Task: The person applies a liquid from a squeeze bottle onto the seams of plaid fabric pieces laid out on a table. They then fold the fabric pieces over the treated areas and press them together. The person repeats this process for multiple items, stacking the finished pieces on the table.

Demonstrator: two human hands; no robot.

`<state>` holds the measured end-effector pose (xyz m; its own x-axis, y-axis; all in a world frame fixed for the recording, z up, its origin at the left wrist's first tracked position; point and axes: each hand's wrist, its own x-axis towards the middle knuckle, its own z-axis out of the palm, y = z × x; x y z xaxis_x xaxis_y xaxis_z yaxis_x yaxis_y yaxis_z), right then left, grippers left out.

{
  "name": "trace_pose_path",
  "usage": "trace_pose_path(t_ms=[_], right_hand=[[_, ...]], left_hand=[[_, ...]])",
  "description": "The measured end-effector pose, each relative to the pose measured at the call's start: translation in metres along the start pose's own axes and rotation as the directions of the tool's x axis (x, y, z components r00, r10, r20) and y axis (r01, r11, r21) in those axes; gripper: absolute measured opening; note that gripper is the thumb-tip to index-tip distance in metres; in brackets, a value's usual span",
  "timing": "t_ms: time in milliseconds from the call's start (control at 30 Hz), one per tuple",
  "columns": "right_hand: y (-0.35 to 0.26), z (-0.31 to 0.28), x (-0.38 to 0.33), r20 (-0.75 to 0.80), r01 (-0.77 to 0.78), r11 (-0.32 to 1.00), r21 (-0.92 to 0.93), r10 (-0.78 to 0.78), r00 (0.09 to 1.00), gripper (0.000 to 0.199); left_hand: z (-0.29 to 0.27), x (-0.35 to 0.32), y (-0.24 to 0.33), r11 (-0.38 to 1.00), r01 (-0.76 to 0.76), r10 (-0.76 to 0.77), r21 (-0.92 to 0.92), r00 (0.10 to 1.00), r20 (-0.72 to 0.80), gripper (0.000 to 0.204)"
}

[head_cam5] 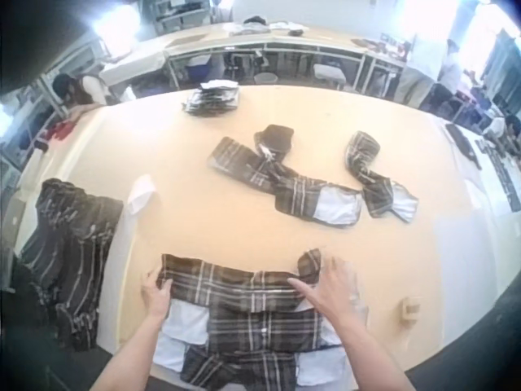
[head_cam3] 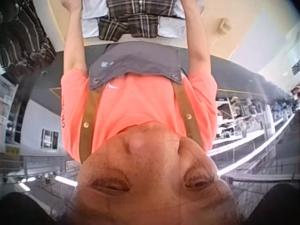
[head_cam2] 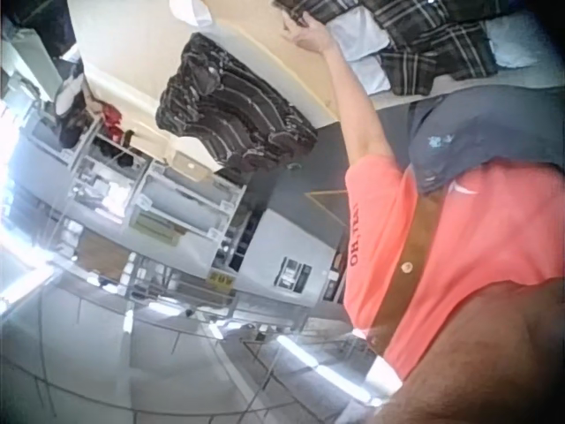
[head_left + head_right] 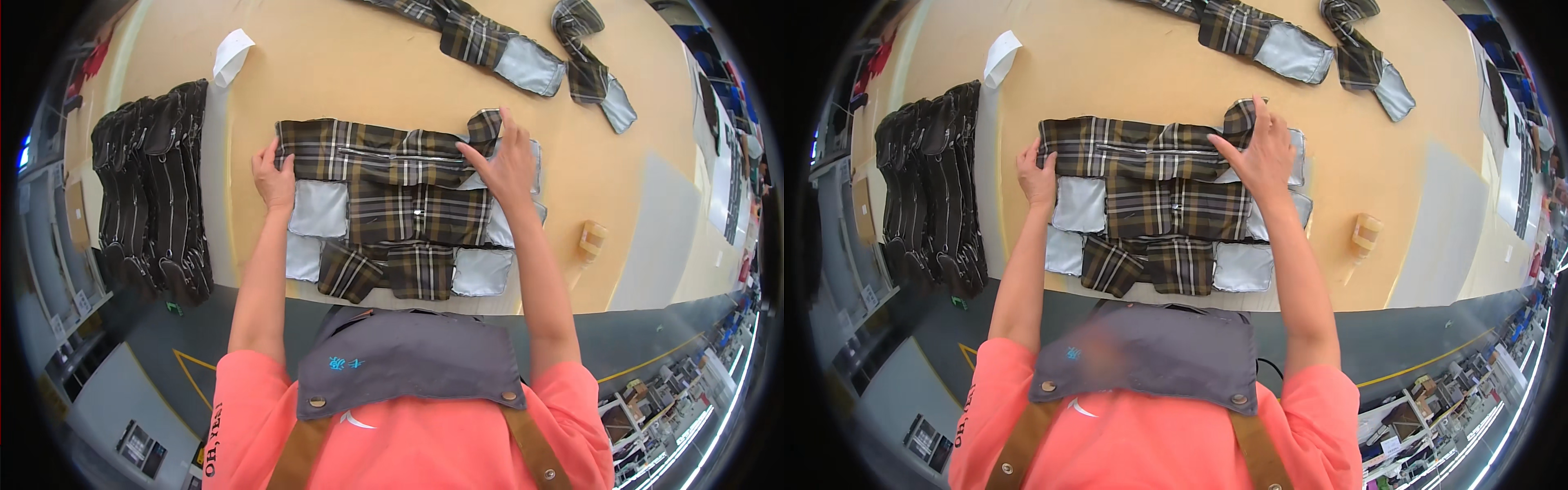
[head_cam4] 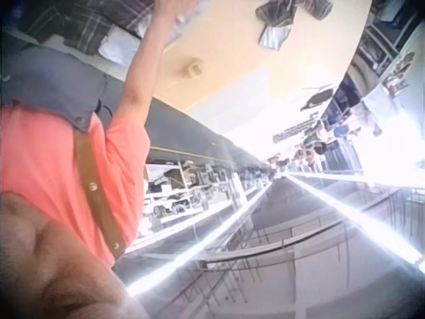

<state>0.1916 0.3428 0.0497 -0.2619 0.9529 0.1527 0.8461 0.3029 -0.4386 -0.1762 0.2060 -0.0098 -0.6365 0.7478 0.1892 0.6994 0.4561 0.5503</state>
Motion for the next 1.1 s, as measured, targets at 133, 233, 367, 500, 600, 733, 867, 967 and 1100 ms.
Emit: trace_pose_path(t_ms=[133,233,367,500,600,733,867,967,1100], right_hand=[[-0.019,0.019,0.011,0.025,-0.104,0.972,-0.212,0.112,0.993,0.078],[0.003,0.043,0.003,-0.116,-0.109,0.994,-0.008,0.107,0.987,0.072],[0.049,0.040,-0.017,-0.161,-0.259,0.515,0.817,0.635,0.756,0.050],[0.081,0.021,-0.036,0.304,-0.271,-0.183,0.945,0.796,0.524,0.024],[0.104,0.019,-0.047,0.356,-0.250,-0.258,0.933,0.756,0.550,0.025],[0.098,0.021,-0.052,0.336,-0.269,-0.229,0.935,0.816,0.471,0.020],[0.034,-0.009,-0.038,0.124,-0.337,0.169,0.926,0.707,0.696,0.019],[-0.012,0.000,-0.031,-0.004,-0.306,0.572,0.761,0.476,0.880,0.020],[-0.056,0.038,-0.023,0.077,-0.255,0.745,0.616,0.265,0.961,0.017]], left_hand=[[0.008,0.002,-0.012,0.995,0.046,-0.045,0.090,0.999,-0.003,0.028],[0.008,0.002,-0.015,0.982,0.076,-0.080,0.173,0.997,0.016,0.025],[0.006,0.005,-0.022,0.979,0.100,-0.112,0.178,0.992,0.062,0.026],[-0.009,0.009,-0.011,0.997,-0.034,0.036,0.065,0.999,-0.020,0.027],[-0.012,0.008,-0.014,0.793,0.447,-0.393,-0.414,0.895,0.212,0.026],[-0.011,0.002,0.005,0.460,0.633,-0.573,-0.623,0.748,0.336,0.029],[-0.015,-0.006,0.028,0.741,0.400,-0.347,-0.539,0.916,0.203,0.030],[-0.013,-0.020,0.102,0.872,0.178,-0.111,-0.456,0.979,0.170,0.025],[0.031,-0.046,0.147,0.918,-0.065,0.167,-0.392,0.958,0.234,0.013]])
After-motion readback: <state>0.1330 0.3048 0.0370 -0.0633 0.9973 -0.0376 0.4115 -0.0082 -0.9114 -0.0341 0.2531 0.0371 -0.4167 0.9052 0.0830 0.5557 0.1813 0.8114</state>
